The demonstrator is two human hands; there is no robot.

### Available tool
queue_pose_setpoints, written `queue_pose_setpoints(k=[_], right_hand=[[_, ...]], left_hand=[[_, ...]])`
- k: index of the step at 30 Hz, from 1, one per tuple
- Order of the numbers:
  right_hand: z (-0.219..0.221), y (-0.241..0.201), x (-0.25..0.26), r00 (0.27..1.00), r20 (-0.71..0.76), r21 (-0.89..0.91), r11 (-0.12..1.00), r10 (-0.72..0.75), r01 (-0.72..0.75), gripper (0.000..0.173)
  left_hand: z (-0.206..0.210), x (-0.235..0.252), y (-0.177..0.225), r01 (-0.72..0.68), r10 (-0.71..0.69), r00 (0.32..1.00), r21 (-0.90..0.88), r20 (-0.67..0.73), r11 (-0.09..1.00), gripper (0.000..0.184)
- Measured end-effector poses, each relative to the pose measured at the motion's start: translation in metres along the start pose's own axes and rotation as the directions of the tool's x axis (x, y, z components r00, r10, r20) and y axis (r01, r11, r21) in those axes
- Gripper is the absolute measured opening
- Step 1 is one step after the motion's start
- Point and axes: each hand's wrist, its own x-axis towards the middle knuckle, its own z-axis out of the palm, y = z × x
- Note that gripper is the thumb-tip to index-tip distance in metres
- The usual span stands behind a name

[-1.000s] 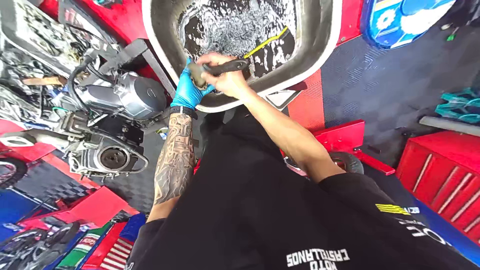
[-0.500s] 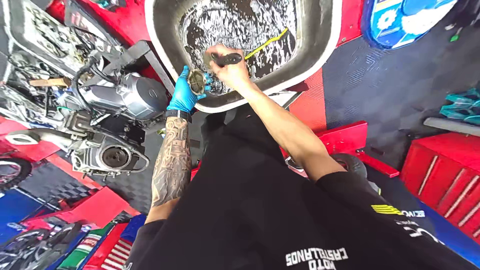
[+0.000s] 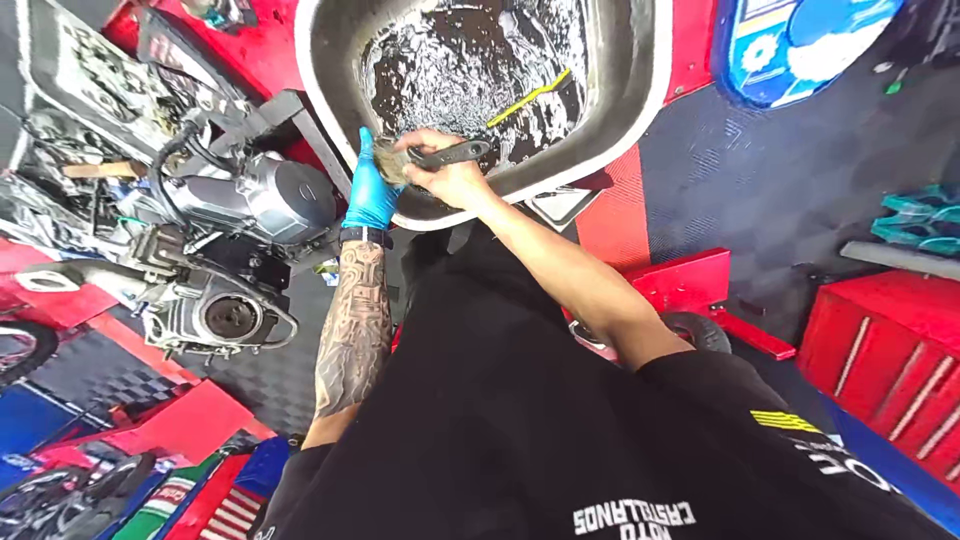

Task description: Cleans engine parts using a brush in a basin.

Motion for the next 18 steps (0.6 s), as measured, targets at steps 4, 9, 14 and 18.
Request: queue_pose_setpoints(k=[4,9,14,18], right_hand=[[-0.021,0.003,0.024,0.990,-0.106,-0.088,0.991,0.094,-0.104,0.030],[-0.014,-0.001,0.011,0.995,0.044,0.086,0.992,0.086,-0.090,0.029],[-0.038,0.023,0.031,0.982,-0.167,-0.259,0.958,0.082,-0.124,0.033],[-0.040,0.034,0.042,0.976,-0.172,-0.387,0.902,0.131,-0.189,0.035]], left_hand=[[-0.012,-0.004,-0.008,-0.038,0.034,0.994,0.032,0.108,0.999,0.064],[-0.004,-0.009,-0.002,-0.077,0.081,0.996,-0.118,0.028,0.990,0.060],[-0.016,-0.013,-0.003,-0.001,0.008,0.994,-0.068,0.112,0.998,0.068],[-0.015,-0.003,0.000,0.052,-0.047,0.998,-0.120,0.041,0.991,0.068]])
